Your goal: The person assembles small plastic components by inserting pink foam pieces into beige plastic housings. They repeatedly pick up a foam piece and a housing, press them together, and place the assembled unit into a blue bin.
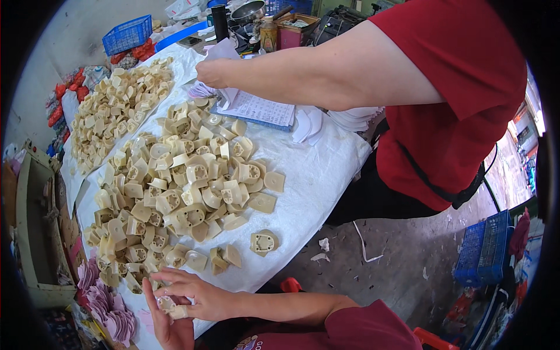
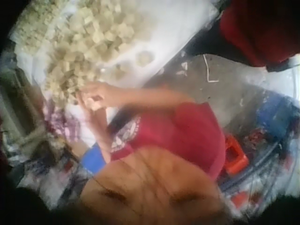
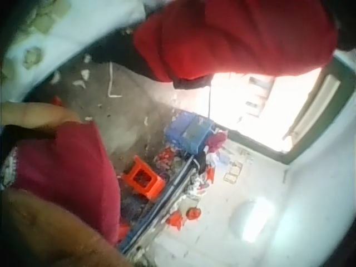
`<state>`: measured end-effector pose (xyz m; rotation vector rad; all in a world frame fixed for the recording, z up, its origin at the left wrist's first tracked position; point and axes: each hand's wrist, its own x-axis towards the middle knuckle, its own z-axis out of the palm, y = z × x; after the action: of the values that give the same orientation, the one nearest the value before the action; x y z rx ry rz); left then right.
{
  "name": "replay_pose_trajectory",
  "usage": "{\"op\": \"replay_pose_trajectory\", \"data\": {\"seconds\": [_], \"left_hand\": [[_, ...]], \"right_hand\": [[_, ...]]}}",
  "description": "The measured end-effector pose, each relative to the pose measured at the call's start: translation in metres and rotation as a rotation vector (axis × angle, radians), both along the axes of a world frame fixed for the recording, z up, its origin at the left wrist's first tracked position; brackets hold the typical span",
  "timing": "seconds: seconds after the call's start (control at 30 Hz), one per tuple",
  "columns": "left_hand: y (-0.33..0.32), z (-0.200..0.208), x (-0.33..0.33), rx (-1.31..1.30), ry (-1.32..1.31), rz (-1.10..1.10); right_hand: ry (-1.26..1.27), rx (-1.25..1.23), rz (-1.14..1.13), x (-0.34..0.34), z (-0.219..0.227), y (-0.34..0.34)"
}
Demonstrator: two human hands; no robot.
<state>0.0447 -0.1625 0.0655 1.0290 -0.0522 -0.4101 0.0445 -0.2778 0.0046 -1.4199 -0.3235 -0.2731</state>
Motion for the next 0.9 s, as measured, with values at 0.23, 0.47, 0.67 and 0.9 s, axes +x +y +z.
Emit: {"op": "replay_pose_trajectory", "data": {"seconds": [0.23, 0.47, 0.67, 0.9], "left_hand": [[0.02, -0.01, 0.008, 0.06, -0.151, -0.124], [0.02, -0.009, 0.005, 0.099, -0.159, -0.108], [0.021, -0.014, 0.002, 0.135, -0.153, -0.072], [0.01, -0.005, 0.0, 0.164, -0.194, -0.072]], "right_hand": [[0.18, 0.476, 0.285, -0.014, 0.023, -0.004], [0.307, 0.596, 0.506, -0.008, 0.026, -0.014], [0.37, 0.548, 0.358, -0.006, 0.011, 0.003], [0.348, 0.622, 0.325, -0.009, 0.005, -0.004]]}}
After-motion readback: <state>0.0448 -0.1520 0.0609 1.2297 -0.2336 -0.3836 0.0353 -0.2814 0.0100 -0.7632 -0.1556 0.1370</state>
